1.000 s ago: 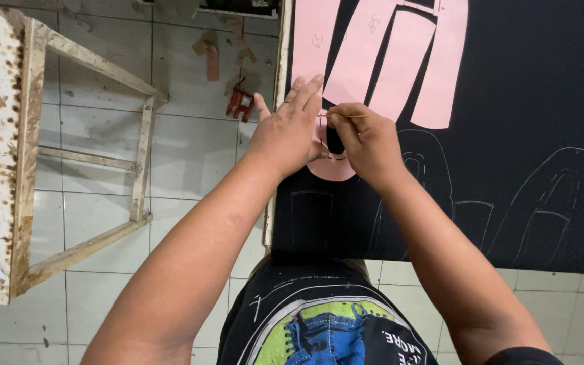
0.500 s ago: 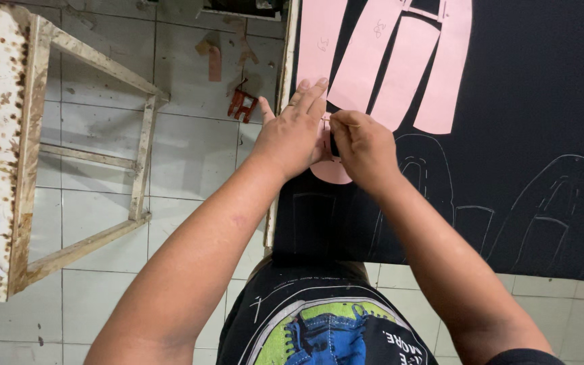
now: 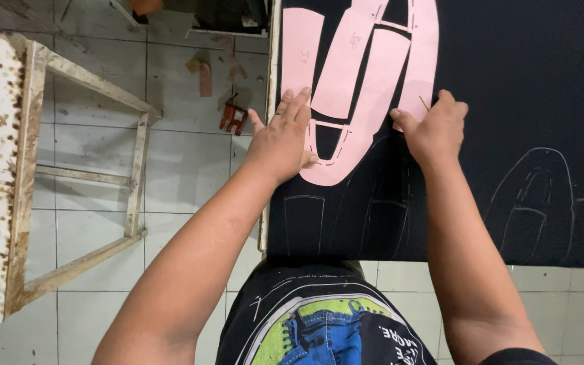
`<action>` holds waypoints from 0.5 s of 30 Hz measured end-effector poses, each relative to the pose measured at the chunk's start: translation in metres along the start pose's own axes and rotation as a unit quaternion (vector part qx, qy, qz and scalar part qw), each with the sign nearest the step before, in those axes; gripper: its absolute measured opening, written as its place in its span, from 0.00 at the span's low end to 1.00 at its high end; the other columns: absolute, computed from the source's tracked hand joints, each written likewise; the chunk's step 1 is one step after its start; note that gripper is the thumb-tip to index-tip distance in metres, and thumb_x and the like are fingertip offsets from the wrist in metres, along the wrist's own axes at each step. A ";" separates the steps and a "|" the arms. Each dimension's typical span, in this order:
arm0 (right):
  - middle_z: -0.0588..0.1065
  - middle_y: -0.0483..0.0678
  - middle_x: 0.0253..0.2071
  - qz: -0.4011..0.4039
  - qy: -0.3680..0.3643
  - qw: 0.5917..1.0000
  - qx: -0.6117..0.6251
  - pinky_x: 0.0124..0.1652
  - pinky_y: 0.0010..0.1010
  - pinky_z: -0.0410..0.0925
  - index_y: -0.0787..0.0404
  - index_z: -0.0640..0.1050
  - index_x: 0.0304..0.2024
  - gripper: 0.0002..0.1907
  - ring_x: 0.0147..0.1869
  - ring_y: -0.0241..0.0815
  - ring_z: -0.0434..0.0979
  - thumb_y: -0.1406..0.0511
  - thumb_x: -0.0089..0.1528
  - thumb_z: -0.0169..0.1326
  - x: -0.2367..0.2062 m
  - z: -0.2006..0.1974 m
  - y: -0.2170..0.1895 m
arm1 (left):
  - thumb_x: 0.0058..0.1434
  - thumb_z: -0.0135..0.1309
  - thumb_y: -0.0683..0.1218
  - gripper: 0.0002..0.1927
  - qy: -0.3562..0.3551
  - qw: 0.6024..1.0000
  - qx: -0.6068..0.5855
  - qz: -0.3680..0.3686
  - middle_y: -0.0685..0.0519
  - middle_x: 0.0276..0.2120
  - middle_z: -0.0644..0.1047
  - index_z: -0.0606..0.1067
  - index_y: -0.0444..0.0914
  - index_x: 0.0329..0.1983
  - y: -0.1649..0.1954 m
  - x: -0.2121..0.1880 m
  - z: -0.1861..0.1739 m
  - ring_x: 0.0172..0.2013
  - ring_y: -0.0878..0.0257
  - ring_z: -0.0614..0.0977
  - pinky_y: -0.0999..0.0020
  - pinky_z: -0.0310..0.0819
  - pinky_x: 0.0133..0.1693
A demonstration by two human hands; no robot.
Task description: The person places pink paper shoe-pattern templates on a black fabric surface and uses a small pencil to trace the outlines. They reposition the templates multiple times to align with pre-drawn lines on the fabric and continue tracing each section.
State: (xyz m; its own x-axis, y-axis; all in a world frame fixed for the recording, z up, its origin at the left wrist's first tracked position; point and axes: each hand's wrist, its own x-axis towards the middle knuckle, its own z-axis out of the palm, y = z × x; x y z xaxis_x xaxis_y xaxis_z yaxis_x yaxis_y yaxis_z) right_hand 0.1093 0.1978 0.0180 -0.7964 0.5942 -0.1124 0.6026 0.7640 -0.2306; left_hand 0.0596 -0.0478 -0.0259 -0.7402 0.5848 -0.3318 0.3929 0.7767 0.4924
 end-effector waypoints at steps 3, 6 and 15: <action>0.75 0.59 0.44 0.003 0.007 0.999 0.052 0.40 0.39 0.73 0.75 0.72 0.53 0.40 0.44 0.53 0.79 0.55 0.52 0.78 0.005 -0.006 -0.008 | 0.48 0.70 0.55 0.49 0.005 1.000 0.005 0.002 0.59 0.76 0.46 0.59 0.40 0.69 -0.002 0.000 0.001 0.75 0.58 0.47 0.17 0.42 0.63; 0.80 0.48 0.39 0.037 -0.023 0.969 0.244 0.39 0.29 0.76 0.64 0.79 0.46 0.13 0.39 0.39 0.81 0.65 0.61 0.64 0.013 -0.020 -0.006 | 0.48 0.70 0.55 0.50 0.009 1.000 0.013 0.006 0.58 0.76 0.46 0.58 0.40 0.70 0.000 -0.002 -0.004 0.75 0.57 0.46 0.16 0.40 0.62; 0.76 0.44 0.33 -0.060 0.045 0.941 0.329 0.33 0.29 0.70 0.58 0.78 0.45 0.08 0.33 0.32 0.77 0.61 0.71 0.60 0.098 -0.109 -0.001 | 0.49 0.68 0.56 0.48 0.064 0.995 0.031 -0.076 0.48 0.74 0.48 0.60 0.44 0.71 0.008 -0.019 -0.002 0.74 0.54 0.49 0.21 0.32 0.65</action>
State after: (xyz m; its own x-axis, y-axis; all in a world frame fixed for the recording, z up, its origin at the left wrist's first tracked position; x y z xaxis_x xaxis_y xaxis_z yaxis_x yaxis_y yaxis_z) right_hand 0.0366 0.2824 0.1125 -0.8314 0.5550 0.0283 0.3225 0.5234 -0.7887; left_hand 0.0762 -0.0531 -0.0136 -0.8555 0.4274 -0.2924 0.3006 0.8696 0.3918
